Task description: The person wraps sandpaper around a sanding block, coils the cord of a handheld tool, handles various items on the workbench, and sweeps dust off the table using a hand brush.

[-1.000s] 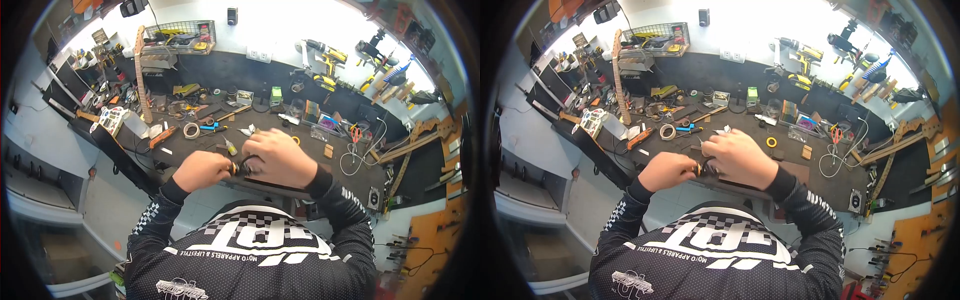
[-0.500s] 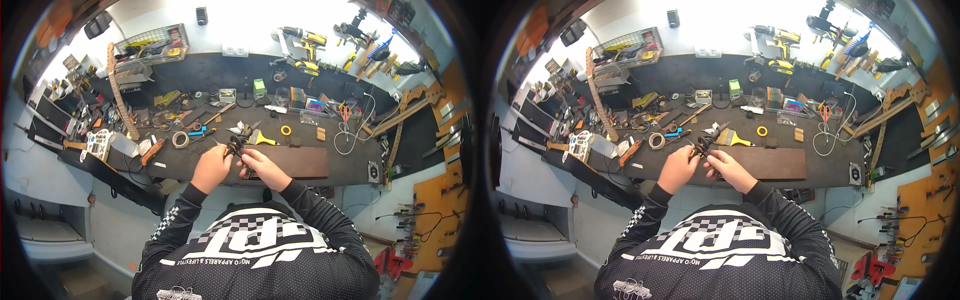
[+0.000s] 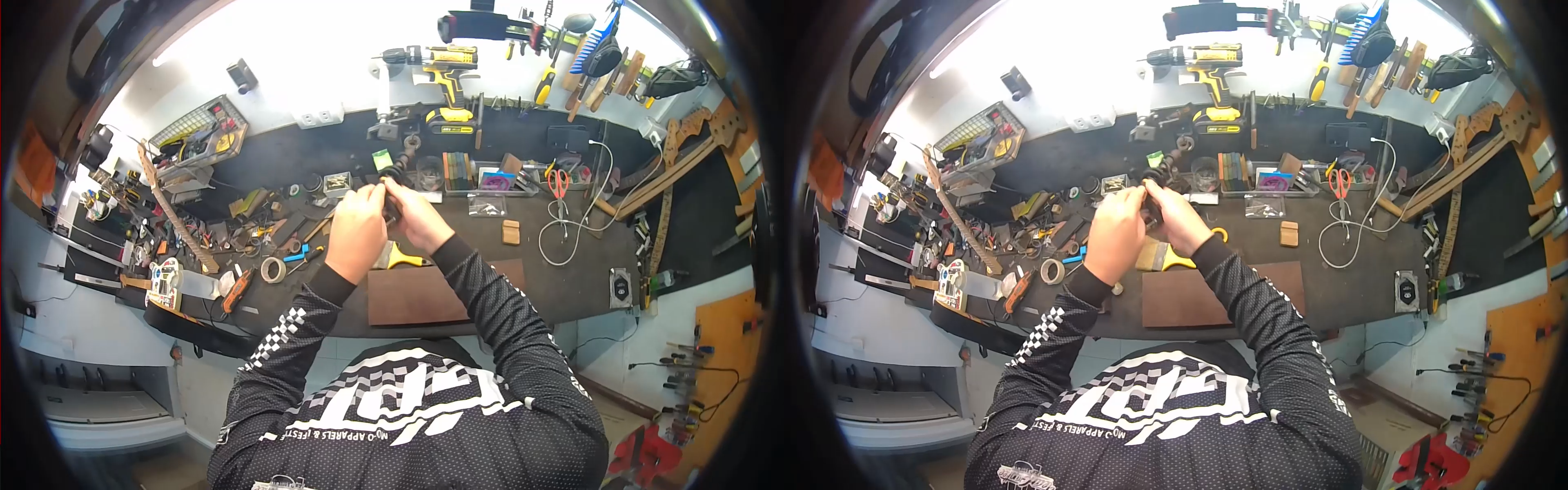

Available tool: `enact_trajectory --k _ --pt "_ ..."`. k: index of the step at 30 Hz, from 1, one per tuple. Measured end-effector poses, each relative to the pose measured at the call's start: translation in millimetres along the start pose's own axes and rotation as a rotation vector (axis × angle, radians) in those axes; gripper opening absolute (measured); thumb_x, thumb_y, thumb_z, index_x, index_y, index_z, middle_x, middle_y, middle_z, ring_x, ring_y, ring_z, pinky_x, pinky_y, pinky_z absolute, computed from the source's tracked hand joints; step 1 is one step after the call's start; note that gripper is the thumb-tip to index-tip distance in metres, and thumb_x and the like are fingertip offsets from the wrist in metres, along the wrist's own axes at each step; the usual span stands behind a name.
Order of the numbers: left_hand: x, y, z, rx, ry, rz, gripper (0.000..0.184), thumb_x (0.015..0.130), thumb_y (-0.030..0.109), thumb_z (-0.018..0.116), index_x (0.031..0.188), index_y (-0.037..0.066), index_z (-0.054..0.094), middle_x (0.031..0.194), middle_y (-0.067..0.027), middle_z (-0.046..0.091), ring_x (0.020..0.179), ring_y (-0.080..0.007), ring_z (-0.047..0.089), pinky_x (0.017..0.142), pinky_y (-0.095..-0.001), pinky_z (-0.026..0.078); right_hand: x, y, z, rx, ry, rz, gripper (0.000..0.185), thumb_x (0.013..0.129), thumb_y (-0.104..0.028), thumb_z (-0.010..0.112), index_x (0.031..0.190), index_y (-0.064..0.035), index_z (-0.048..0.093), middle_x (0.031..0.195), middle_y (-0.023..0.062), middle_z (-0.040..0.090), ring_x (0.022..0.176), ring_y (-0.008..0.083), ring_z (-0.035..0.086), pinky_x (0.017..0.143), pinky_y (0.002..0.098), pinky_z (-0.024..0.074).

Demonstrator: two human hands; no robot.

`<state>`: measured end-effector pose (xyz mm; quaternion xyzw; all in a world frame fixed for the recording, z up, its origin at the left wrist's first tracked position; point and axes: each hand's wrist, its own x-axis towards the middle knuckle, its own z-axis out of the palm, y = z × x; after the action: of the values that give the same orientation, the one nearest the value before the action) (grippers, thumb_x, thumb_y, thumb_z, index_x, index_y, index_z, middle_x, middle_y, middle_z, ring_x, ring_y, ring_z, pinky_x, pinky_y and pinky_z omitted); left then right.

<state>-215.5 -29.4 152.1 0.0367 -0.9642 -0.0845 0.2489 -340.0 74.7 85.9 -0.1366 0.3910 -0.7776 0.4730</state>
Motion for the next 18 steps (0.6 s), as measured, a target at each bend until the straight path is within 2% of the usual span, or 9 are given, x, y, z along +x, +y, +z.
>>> enact_trajectory --k 2,8,9,12,15,18 --pt "27 4 7 0.075 0.035 0.031 0.041 0.091 -0.002 0.069 0.131 -0.005 0.071 0.126 -0.0239 0.076 0.113 -0.0398 0.071 0.103 -0.0475 0.058 20 -15 -13 0.071 -0.01 0.029 0.036 0.118 -0.049 0.058 0.126 -0.0162 0.071 0.118 -0.002 0.072 0.111 0.0136 0.068 0.099 0.0445 0.0575" --pt "74 9 30 0.165 -0.042 0.059 0.035 0.092 0.001 0.071 0.127 -0.004 0.073 0.128 -0.0241 0.077 0.114 -0.0387 0.072 0.105 -0.0467 0.058 43 -40 -41 0.141 -0.022 0.078 0.041 0.12 -0.051 0.052 0.139 -0.0174 0.065 0.142 -0.0004 0.067 0.128 0.0193 0.063 0.109 0.0568 0.0504" --pt "80 10 33 0.195 -0.021 0.088 0.034 0.092 0.001 0.07 0.126 -0.003 0.073 0.127 -0.0236 0.077 0.112 -0.0386 0.073 0.102 -0.0461 0.059 47 -42 -48 0.135 -0.062 0.094 0.042 0.12 -0.052 0.049 0.142 -0.0182 0.063 0.149 -0.0013 0.065 0.133 0.0194 0.06 0.11 0.0564 0.0494" --pt "97 15 35 0.172 -0.024 0.097 0.03 0.094 0.002 0.07 0.123 -0.003 0.073 0.125 -0.0223 0.077 0.106 -0.0379 0.075 0.097 -0.0452 0.061 59 -47 -62 0.189 -0.133 0.097 0.045 0.122 -0.051 0.044 0.146 -0.0201 0.063 0.145 -0.0012 0.069 0.129 0.0156 0.065 0.101 0.0439 0.0557" --pt "110 20 32 0.148 -0.029 0.081 0.024 0.096 0.003 0.069 0.12 -0.001 0.072 0.124 -0.0194 0.077 0.099 -0.0367 0.076 0.089 -0.045 0.061 67 -50 -68 0.262 -0.168 0.071 0.041 0.121 -0.052 0.044 0.138 -0.0204 0.065 0.141 -0.0018 0.067 0.127 0.0168 0.063 0.101 0.0493 0.0537" --pt "114 28 32 0.097 -0.017 0.031 0.018 0.099 0.005 0.069 0.117 0.001 0.072 0.123 -0.0158 0.077 0.095 -0.036 0.076 0.084 -0.0457 0.06 68 -50 -69 0.321 -0.209 0.066 0.041 0.121 -0.053 0.044 0.135 -0.0213 0.065 0.134 -0.0029 0.069 0.122 0.0147 0.065 0.098 0.0458 0.0552"
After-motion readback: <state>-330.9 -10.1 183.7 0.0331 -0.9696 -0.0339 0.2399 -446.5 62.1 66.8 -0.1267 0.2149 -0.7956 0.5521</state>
